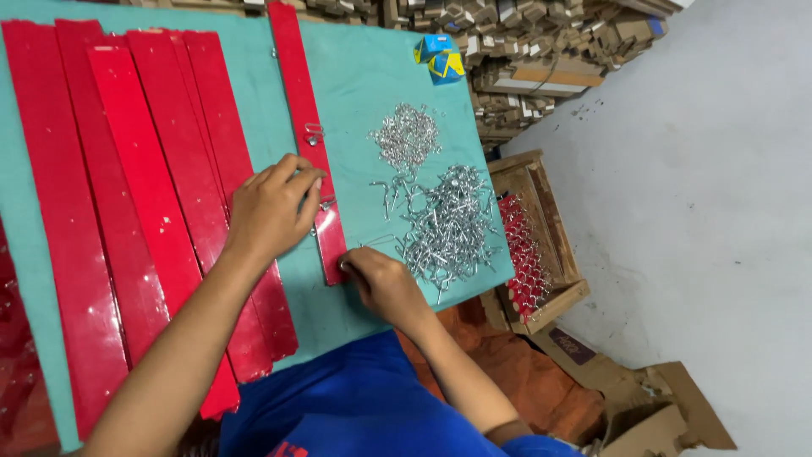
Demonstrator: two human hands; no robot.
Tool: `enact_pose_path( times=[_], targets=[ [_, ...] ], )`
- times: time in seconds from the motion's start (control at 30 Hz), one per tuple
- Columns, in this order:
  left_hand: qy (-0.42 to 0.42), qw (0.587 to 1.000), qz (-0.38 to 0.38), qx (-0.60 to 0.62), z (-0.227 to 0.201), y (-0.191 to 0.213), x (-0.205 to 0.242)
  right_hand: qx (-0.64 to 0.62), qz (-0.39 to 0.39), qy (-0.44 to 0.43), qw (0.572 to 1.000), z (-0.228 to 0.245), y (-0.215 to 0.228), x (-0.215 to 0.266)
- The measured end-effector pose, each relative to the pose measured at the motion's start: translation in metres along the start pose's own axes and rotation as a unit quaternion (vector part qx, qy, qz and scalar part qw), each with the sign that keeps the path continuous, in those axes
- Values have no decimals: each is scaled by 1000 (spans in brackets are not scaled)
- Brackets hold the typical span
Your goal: Attaching small metal clips to red metal bars and placing the finished pieces into a wooden crate
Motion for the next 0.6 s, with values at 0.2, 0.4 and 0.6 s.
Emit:
enact_pose_path(
  times=[0.2, 0.4, 0.6],
  targets=[
    [8, 1000, 8, 14, -1, 1, -2, 74, 47, 18, 996, -13, -16, -4],
    [17, 999, 3, 37, -6, 2, -4, 87, 77, 27, 993, -18, -24, -8],
    [16, 999, 23, 32, -12, -2, -5, -90, 251, -49, 963, -4, 1, -24]
  ],
)
Point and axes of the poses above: each hand's wrist, its own x-axis away from the middle knuckle, its own y-axis out of the back of the hand, z = x × y, the point moved 7 cm from there along -x, towards the middle knuckle, and after that the axes turned 9 degrees about -y, right-handed, at the moved point
